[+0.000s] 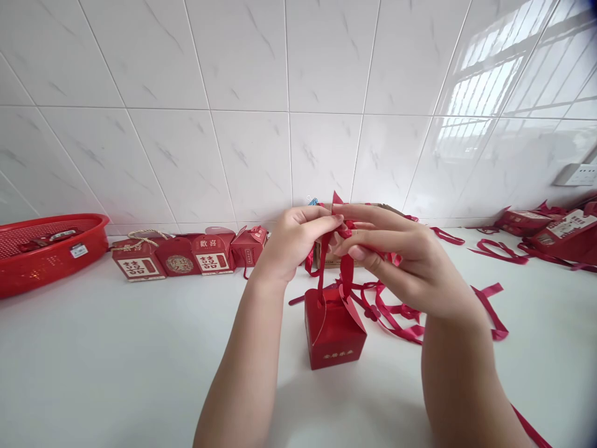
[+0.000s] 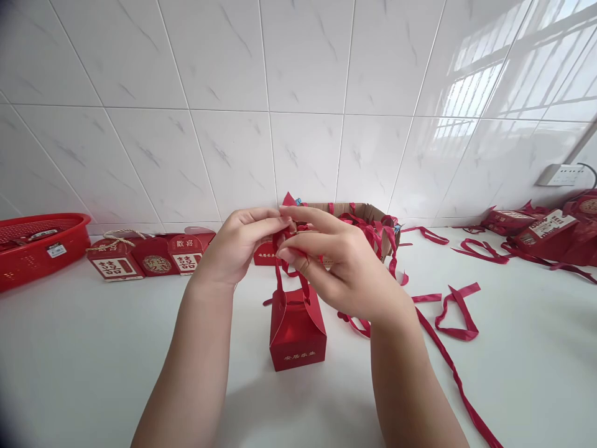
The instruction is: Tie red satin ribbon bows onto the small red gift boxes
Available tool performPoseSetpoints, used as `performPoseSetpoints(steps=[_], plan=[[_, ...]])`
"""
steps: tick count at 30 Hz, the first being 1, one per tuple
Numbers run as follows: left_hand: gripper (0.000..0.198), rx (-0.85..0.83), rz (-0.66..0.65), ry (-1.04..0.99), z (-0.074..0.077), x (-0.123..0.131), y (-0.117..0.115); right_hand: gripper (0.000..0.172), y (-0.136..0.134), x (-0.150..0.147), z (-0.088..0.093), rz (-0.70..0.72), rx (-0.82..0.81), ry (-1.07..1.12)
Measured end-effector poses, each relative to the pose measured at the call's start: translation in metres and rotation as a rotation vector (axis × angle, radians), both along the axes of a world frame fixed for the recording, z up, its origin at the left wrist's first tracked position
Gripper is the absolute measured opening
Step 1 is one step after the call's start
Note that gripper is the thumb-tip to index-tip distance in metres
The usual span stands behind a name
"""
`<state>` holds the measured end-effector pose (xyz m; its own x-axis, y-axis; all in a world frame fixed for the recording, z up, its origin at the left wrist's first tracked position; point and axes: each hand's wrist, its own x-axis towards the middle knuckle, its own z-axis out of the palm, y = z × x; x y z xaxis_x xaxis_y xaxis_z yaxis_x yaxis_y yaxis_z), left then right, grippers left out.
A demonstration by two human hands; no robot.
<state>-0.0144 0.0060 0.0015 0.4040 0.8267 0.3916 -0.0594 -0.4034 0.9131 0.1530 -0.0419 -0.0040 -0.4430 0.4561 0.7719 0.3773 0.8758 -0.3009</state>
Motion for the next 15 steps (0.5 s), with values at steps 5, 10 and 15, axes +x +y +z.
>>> performPoseSetpoints(steps=[5,10,15], plan=[[0.025,0.062,0.16,0.094,-0.003,-0.002,0.004,0.022,-0.019,0.007,0.002,-0.061,-0.04,-0.137],[0.023,0.082,0.217,0.124,-0.004,-0.002,0.003,0.023,-0.039,0.013,0.005,-0.149,-0.128,-0.283],[0.021,0.086,0.209,0.106,-0.004,0.0,0.002,0.026,-0.055,0.018,0.004,-0.263,-0.175,-0.375]])
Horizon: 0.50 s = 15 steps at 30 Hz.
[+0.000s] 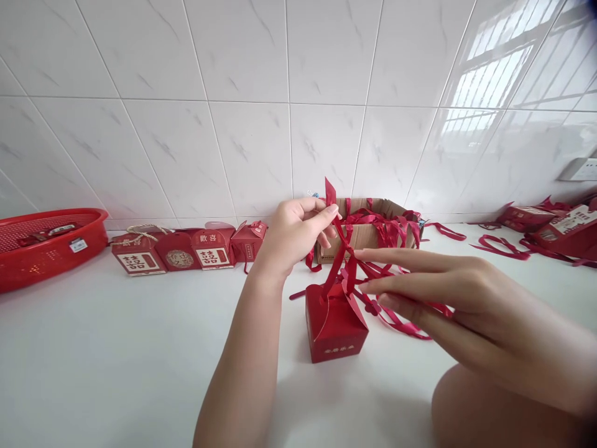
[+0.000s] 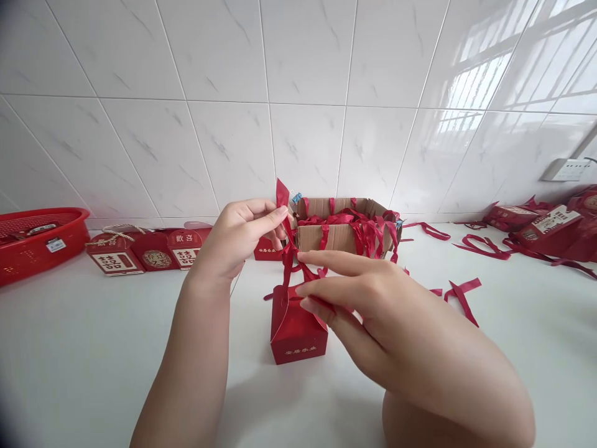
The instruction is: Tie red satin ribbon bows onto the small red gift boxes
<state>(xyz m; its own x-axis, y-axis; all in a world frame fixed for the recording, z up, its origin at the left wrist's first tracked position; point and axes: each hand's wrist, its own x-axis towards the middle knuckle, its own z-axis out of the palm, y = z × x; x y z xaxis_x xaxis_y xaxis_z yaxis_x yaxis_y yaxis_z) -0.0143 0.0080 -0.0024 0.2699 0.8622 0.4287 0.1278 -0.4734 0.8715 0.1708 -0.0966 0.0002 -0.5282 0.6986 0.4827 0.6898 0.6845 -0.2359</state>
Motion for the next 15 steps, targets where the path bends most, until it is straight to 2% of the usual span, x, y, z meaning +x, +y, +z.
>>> performPoseSetpoints(steps=[8,15], plan=[[0.02,-0.006,0.073,0.011,-0.007,0.004,0.011,0.031,-0.024,0.004,-0.01,0.041,0.102,-0.048],[0.019,-0.035,0.14,0.008,-0.018,0.008,0.028,0.025,-0.027,0.007,-0.017,0.073,0.011,-0.13]])
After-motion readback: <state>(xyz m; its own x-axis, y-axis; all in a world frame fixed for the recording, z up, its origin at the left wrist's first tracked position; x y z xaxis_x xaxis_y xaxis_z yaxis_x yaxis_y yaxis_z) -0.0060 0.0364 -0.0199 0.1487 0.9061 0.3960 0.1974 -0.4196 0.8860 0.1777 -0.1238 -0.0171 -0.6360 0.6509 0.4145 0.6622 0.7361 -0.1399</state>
